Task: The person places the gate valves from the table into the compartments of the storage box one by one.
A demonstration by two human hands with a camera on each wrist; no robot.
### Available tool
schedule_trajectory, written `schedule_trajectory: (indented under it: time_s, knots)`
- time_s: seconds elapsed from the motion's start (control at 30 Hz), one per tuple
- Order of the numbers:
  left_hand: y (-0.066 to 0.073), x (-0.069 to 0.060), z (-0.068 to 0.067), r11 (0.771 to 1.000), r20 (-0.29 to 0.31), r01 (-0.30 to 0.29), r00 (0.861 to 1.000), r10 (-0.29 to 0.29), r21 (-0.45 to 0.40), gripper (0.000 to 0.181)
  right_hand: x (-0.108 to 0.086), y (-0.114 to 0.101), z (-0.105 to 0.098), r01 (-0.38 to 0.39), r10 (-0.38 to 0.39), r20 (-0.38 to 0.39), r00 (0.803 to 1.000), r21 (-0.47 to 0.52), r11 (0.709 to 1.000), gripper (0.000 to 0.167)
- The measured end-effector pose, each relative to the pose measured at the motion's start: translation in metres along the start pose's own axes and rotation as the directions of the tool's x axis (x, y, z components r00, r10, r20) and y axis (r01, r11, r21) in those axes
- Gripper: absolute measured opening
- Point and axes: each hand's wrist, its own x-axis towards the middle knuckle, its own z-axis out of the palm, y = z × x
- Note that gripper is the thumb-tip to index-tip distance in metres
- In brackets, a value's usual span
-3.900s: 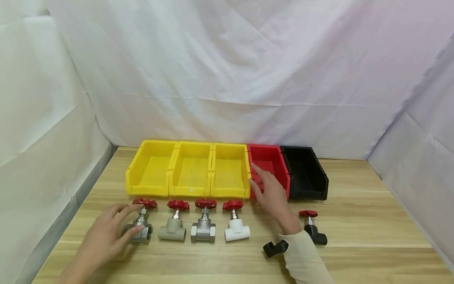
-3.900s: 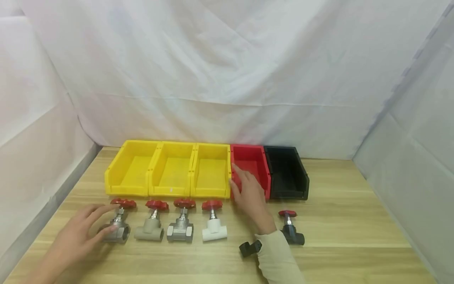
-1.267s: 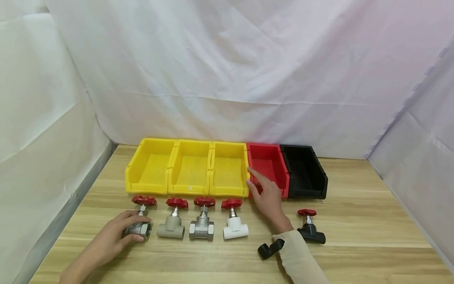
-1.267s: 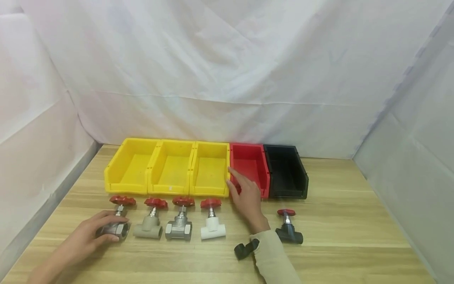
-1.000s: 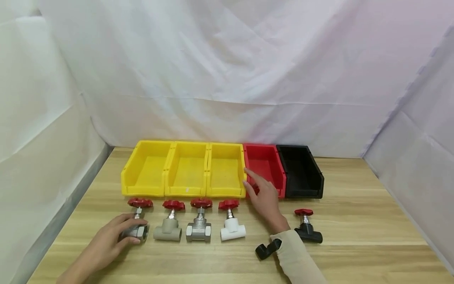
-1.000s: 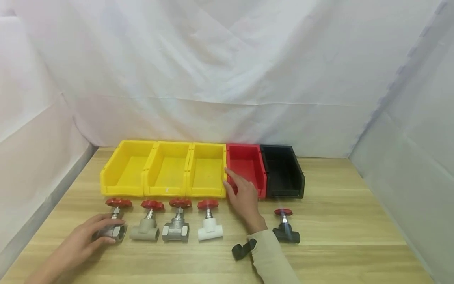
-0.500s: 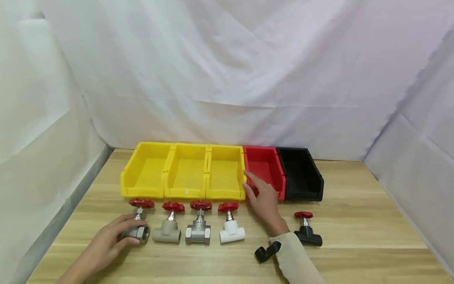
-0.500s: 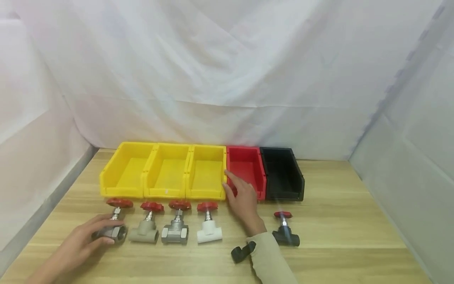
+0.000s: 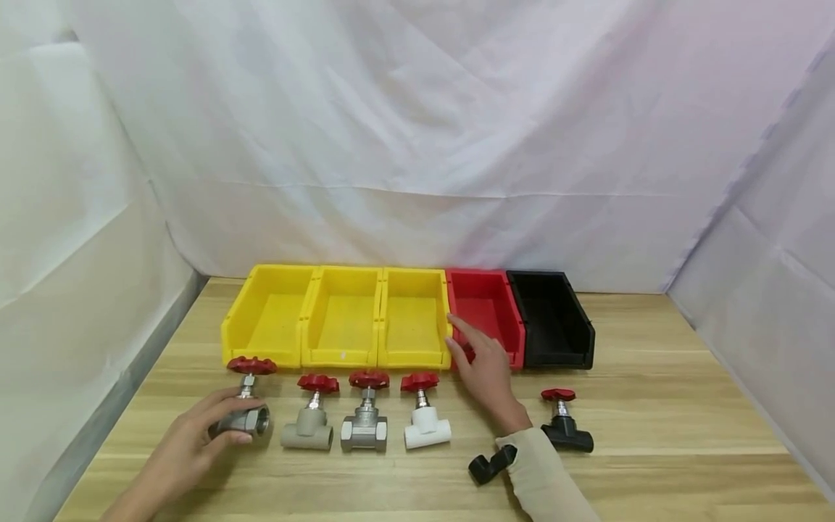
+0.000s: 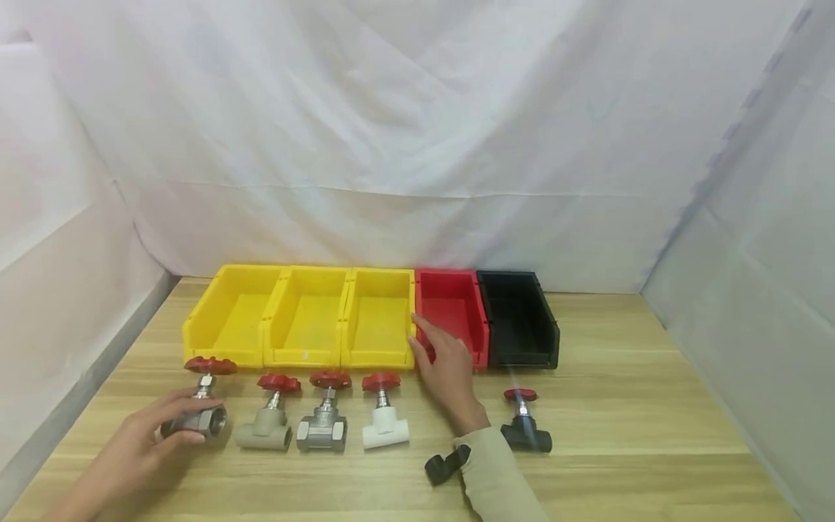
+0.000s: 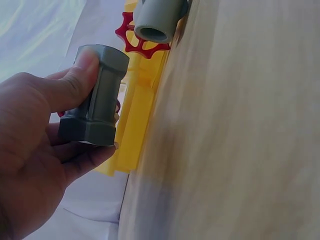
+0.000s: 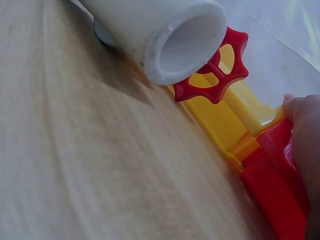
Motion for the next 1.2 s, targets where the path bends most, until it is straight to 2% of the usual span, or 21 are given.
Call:
schedule_trajectory:
  time_s: [0.17, 0.4, 0.63, 0.83, 0.97, 1.2]
  knots:
    - [0.001, 0.008, -0.005, 1.0, 0.03, 0.028, 0.999, -0.028, -0.001, 0.051, -0.001, -0.001, 0.0, -0.009, 0.009, 0.004, 1.0, 0.002, 1.0, 0.054]
    - [-0.002, 0.026, -0.005, 0.998, 0.023, -0.054, 0.998, 0.054, -0.011, 0.052, -0.001, -0.001, -0.001, -0.014, 0.014, 0.016, 1.0, -0.011, 1.0, 0.055]
    - [-0.008, 0.044, -0.008, 0.998, 0.045, -0.049, 0.998, 0.051, -0.033, 0.047, -0.001, -0.001, 0.0, -0.003, 0.003, 0.002, 1.0, -0.009, 1.0, 0.055]
    - [-0.013, 0.059, -0.009, 0.994, 0.026, -0.082, 0.996, 0.084, -0.068, 0.047, -0.001, -0.001, 0.001, 0.001, -0.001, -0.01, 1.0, -0.014, 1.0, 0.056]
    - [-0.019, 0.07, -0.009, 0.992, 0.001, -0.107, 0.994, 0.108, -0.059, 0.047, -0.001, -0.001, 0.001, 0.004, -0.004, -0.009, 1.0, -0.016, 1.0, 0.056]
    - [-0.025, 0.089, -0.012, 0.992, 0.012, -0.122, 0.992, 0.122, -0.04, 0.044, -0.001, -0.001, 0.0, -0.002, 0.002, -0.006, 1.0, -0.016, 1.0, 0.054]
